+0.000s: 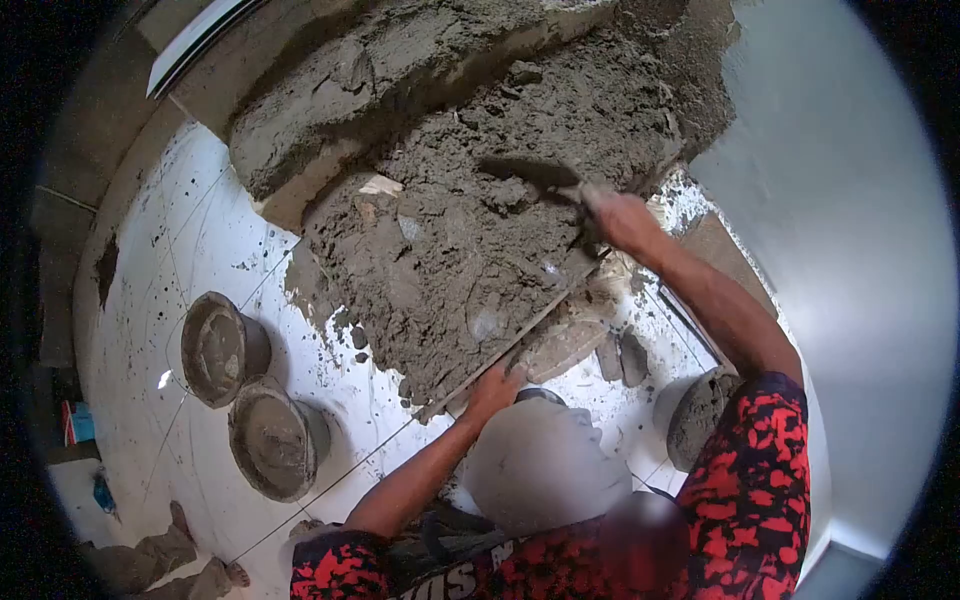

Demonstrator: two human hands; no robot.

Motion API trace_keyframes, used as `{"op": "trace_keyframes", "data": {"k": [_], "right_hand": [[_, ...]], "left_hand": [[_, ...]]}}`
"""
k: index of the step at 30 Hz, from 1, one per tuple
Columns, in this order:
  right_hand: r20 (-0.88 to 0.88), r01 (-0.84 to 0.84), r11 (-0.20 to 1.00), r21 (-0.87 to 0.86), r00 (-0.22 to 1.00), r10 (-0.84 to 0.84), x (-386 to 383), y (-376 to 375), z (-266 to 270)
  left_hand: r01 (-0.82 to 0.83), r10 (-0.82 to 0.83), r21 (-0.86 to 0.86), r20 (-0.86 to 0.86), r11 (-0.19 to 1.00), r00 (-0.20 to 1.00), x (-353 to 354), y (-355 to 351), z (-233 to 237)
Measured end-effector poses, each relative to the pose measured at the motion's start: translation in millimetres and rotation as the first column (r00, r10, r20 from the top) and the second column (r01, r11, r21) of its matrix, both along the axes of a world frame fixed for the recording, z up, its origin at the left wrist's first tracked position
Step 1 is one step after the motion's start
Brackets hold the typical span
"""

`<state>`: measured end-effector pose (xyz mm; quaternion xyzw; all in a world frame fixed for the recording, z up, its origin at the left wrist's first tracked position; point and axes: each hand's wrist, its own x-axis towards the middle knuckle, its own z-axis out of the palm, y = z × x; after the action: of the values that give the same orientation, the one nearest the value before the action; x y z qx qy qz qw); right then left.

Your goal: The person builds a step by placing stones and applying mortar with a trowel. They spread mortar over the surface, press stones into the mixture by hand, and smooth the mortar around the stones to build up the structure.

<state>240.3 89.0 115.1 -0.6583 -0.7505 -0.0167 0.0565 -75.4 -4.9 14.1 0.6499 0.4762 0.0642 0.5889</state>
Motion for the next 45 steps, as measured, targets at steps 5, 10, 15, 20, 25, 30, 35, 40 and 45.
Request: {"op": "trace_keyframes", "data": {"k": [5,10,15,20,25,30,35,40,45], "right_hand": [[0.098,-0.002,0.921,-0.391,0.994,0.043,-45,-58,52],[-0.165,0.132,0.912,-0.389,0.964,-0.210,-78,-93,77],[-0.297,0.207,0.721,-0.662,0.810,-0.505,-82,-110,58],[-0.435,0.025,0.514,-0.858,0.498,-0.750,-102,-127,70],[-0.360,-0.211,0.292,-0.933,0.558,-0.748,-101,-126,112],[-0.531,-0.024,0.571,-0.821,0.400,-0.747,-91,-87,88],[-0.284,-0.190,0.219,-0.957,0.763,-0.580,-102,-95,71],[-0.041,0.116,0.591,-0.798,0.969,-0.245,-65,-104,100],[-0.044,0.259,0.515,-0.817,0.863,-0.504,-63,-124,109]], "left_hand": [[-0.050,0.049,-0.038,-0.039,0.998,0.998,0,0,1],[0.013,-0.014,-0.068,-0.016,0.998,1.000,1,3,-7],[-0.005,0.008,-0.076,0.037,0.997,0.999,1,2,-3],[0.069,-0.092,-0.176,-0.124,0.982,0.988,-1,12,16],[-0.002,0.002,-0.055,-0.010,0.998,1.000,3,7,5],[-0.036,0.036,-0.007,0.028,0.999,0.999,3,2,-4],[-0.009,0.011,-0.052,0.041,0.999,0.999,2,2,-13],[-0.036,0.036,-0.005,0.008,0.999,0.999,4,0,-13],[-0.032,0.026,-0.090,-0.070,0.995,0.997,0,3,15]]}}
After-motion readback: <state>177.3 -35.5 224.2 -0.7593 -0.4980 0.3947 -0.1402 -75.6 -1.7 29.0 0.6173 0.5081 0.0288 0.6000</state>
